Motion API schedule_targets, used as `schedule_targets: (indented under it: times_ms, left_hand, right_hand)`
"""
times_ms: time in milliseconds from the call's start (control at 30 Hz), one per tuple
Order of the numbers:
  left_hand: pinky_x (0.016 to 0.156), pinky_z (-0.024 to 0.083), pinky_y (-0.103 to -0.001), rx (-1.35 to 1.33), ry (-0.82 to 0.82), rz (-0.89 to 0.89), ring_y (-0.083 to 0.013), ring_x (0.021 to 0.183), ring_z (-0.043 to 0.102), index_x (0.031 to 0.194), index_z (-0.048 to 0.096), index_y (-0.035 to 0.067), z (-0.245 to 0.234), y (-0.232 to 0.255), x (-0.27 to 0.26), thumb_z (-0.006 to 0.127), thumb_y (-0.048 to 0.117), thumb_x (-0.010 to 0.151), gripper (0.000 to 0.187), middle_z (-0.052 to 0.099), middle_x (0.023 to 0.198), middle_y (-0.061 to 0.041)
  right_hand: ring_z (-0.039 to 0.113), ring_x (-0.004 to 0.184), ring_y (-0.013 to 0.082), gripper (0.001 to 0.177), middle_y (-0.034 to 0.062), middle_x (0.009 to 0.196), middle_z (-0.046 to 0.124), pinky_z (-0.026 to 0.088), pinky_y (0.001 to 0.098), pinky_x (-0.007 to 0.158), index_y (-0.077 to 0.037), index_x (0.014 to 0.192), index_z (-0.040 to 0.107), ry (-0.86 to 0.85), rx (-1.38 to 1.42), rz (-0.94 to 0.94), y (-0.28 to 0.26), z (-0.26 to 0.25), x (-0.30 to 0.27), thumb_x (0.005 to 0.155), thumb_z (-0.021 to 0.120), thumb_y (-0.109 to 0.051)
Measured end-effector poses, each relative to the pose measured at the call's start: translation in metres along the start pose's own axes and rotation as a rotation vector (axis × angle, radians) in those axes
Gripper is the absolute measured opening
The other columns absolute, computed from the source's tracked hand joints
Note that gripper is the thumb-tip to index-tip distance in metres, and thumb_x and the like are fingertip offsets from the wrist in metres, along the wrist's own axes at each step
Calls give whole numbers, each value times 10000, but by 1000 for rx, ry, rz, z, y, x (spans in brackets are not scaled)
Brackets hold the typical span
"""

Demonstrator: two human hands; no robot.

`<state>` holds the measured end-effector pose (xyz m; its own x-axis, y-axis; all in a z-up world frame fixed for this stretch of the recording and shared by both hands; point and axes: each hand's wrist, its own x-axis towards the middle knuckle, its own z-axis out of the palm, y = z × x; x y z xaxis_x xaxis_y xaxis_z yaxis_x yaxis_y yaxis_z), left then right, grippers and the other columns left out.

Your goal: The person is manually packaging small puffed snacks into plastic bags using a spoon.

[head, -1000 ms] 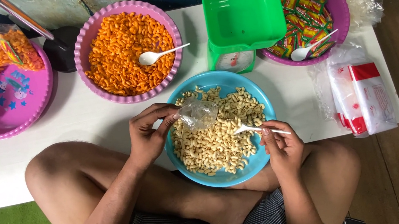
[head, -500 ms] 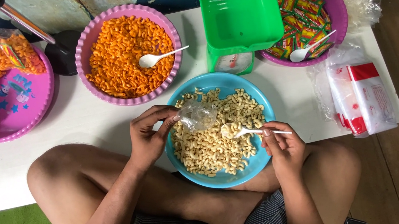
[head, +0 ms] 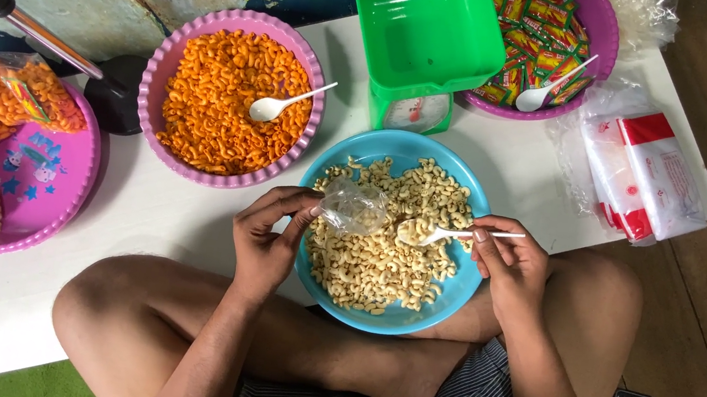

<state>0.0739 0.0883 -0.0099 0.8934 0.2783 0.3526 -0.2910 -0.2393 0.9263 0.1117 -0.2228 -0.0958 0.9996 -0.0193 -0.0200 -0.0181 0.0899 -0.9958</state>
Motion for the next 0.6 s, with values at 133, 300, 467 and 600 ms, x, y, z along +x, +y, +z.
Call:
schedule_targets:
  times_ms: [133,300,467,600]
  left_hand:
    - [678,536,-354,-15,6,5,-123,741,626,1022,806,45,1,-1,0,732,0,951,111,792,933,-134]
    - [689,534,-353,-13,6,12,-110,736,601,1030,810,44,0,-4,-1,728,0,954,120,791,929,-130]
    - [694,546,-345,-11,8,22,-121,741,650,1014,817,55,0,-2,1,736,1,944,120,794,923,-116]
    - [706,549,-351,-25,0,24,-138,745,665,1007,819,58,0,-1,0,742,5,939,115,796,925,-120]
  right_hand:
    - [554,619,126,127,209,882,714,411,196,470,41,1094,676,1,15,-1,2,-2,0,982,673,-18]
    - [548,611,128,147,213,860,696,403,190,472,59,1106,662,44,35,-38,-9,4,-4,977,670,-10]
    - [529,592,125,150,219,851,681,386,189,466,57,1120,648,63,62,-81,-35,5,-1,983,647,-4]
    - [531,573,114,169,210,853,675,375,180,460,55,1141,636,77,80,-134,-60,4,2,985,648,-7]
